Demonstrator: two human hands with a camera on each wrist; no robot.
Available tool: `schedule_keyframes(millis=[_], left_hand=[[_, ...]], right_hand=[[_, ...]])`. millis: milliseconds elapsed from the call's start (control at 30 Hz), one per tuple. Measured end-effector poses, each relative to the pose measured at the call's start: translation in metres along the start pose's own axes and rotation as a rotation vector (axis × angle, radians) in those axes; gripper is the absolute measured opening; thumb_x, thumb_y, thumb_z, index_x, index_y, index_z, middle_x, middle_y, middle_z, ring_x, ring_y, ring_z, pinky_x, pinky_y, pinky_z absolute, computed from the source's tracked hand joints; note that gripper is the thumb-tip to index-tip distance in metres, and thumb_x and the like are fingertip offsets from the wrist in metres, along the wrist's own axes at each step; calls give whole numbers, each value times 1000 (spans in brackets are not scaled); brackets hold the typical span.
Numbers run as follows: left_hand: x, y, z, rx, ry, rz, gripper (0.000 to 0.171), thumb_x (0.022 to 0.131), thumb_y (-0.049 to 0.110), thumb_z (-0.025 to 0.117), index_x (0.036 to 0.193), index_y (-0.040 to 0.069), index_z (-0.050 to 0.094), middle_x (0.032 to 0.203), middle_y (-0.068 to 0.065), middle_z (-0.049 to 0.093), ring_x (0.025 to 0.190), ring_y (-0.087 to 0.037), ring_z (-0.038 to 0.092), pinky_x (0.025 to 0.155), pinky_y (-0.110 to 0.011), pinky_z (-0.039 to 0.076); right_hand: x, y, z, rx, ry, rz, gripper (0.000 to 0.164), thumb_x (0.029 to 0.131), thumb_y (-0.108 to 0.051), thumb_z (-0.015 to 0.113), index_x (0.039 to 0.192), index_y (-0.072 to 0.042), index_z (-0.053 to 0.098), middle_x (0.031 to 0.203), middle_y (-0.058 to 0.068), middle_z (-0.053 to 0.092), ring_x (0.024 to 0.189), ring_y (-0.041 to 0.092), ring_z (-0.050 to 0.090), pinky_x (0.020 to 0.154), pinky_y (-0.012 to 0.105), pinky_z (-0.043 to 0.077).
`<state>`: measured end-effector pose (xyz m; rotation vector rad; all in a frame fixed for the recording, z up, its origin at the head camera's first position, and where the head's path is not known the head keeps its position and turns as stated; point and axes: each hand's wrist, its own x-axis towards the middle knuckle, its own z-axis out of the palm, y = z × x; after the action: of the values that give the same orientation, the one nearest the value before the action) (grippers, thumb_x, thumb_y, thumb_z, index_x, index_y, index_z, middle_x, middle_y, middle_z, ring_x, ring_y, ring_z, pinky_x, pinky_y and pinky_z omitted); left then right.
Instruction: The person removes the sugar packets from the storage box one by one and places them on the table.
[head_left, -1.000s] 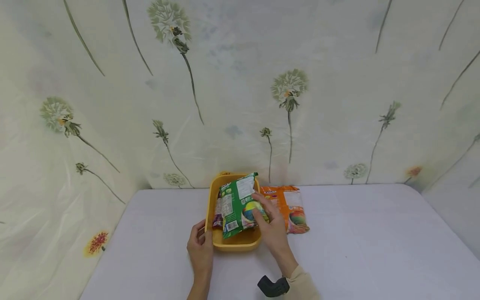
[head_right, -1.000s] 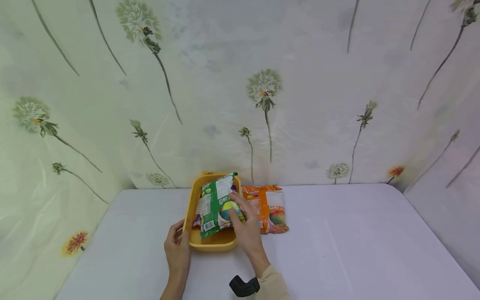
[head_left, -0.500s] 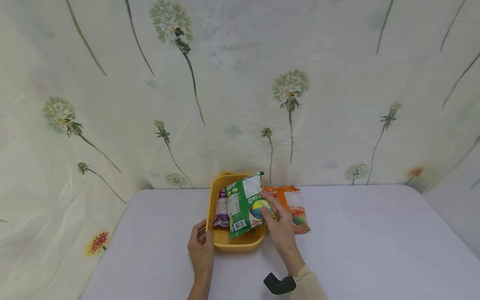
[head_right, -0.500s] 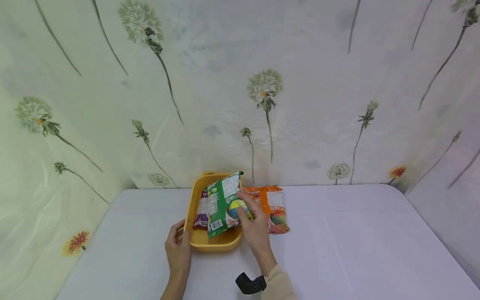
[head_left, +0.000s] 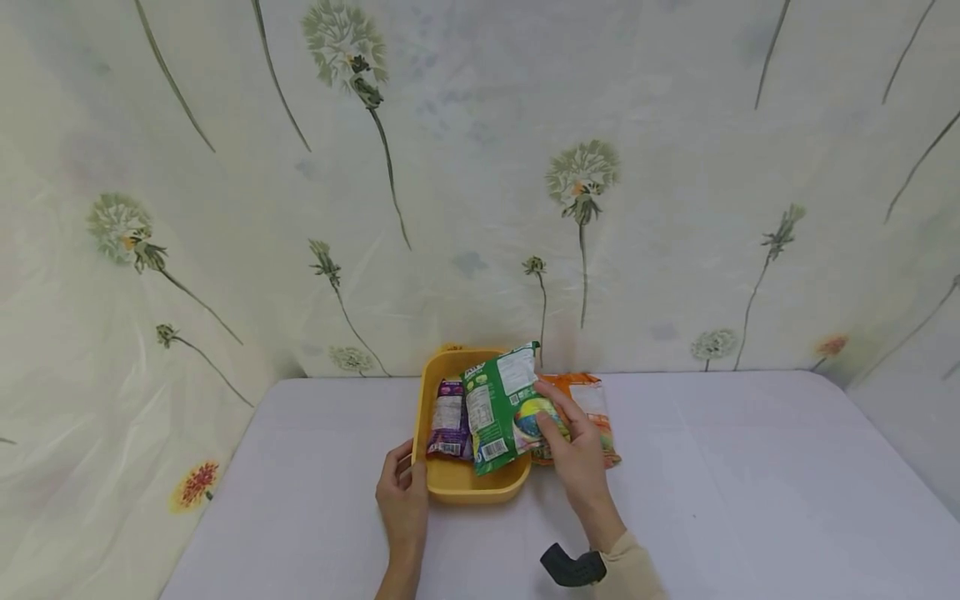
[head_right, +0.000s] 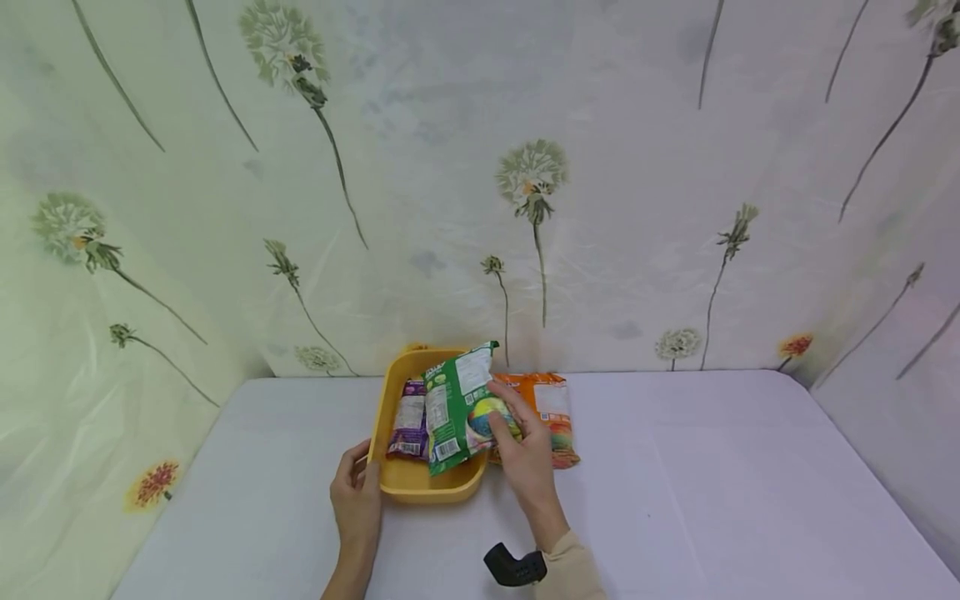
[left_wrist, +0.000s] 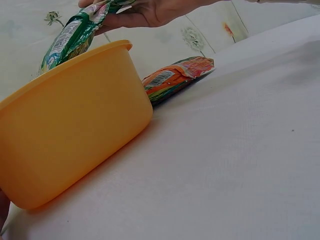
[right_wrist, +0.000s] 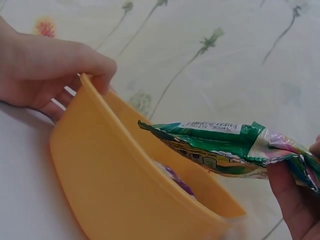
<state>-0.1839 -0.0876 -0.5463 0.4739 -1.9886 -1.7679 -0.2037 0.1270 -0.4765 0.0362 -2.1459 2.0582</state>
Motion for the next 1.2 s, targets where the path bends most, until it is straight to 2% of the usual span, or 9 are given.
schedule_keyframes(millis=[200, 467, 633, 733, 833, 1000, 1200], left_hand=[[0, -1, -1, -1, -2, -5, 31, 87, 7, 54, 115, 17, 63, 116, -6, 65, 100, -19, 63, 75, -11, 49], [-4, 0, 10, -22, -24, 3, 30, 87, 6, 55, 115, 14, 63, 113, -8, 66, 98, -20, 64, 74, -13, 50], [-3, 0, 4, -11, -27, -1, 30, 88, 6, 54, 117, 13, 62, 115, -9, 65, 101, -20, 62, 75, -10, 48], [-3, 1, -2, -18, -7, 1, 31, 88, 5, 53, 117, 12, 62, 116, -11, 65, 102, -21, 62, 75, -8, 47], [-4, 2, -7, -21, -10, 1, 32, 88, 4, 53, 118, 12, 62, 117, -12, 65, 103, -22, 61, 75, -8, 47], [-5, 2, -7, -28, -23, -2, 32, 88, 5, 53, 118, 12, 62, 117, -12, 65, 101, -21, 61, 74, -8, 48], [-4, 5, -3, -9, -27, 7, 31, 89, 6, 53, 118, 13, 62, 117, -10, 65, 103, -20, 61, 75, -7, 47]], right_hand=[[-1, -3, -1, -24, 7, -5, 36, 92, -28, 59, 127, -36, 56, 138, -18, 48, 119, 10, 48, 89, 14, 47], [-2, -3, -17, -18, 59, -37, 35, 93, -21, 57, 127, -31, 58, 137, -14, 50, 124, 9, 46, 91, 12, 44], [-2, -4, -15, 30, 32, -46, 36, 94, -18, 56, 129, -27, 57, 140, -9, 49, 125, 12, 45, 91, 13, 45], [-2, -4, -11, 44, 4, -42, 36, 94, -20, 55, 130, -27, 56, 142, -8, 47, 123, 15, 46, 90, 16, 47], [-4, -3, -8, 48, 14, -28, 35, 94, -20, 55, 128, -30, 57, 139, -11, 49, 119, 16, 48, 88, 18, 49], [-6, -3, -11, 24, 47, -8, 34, 95, -20, 55, 125, -34, 59, 136, -16, 50, 119, 12, 47, 89, 18, 48], [-5, -2, -17, 12, 56, -28, 34, 95, -20, 54, 126, -32, 58, 138, -14, 48, 120, 13, 46, 90, 17, 47]])
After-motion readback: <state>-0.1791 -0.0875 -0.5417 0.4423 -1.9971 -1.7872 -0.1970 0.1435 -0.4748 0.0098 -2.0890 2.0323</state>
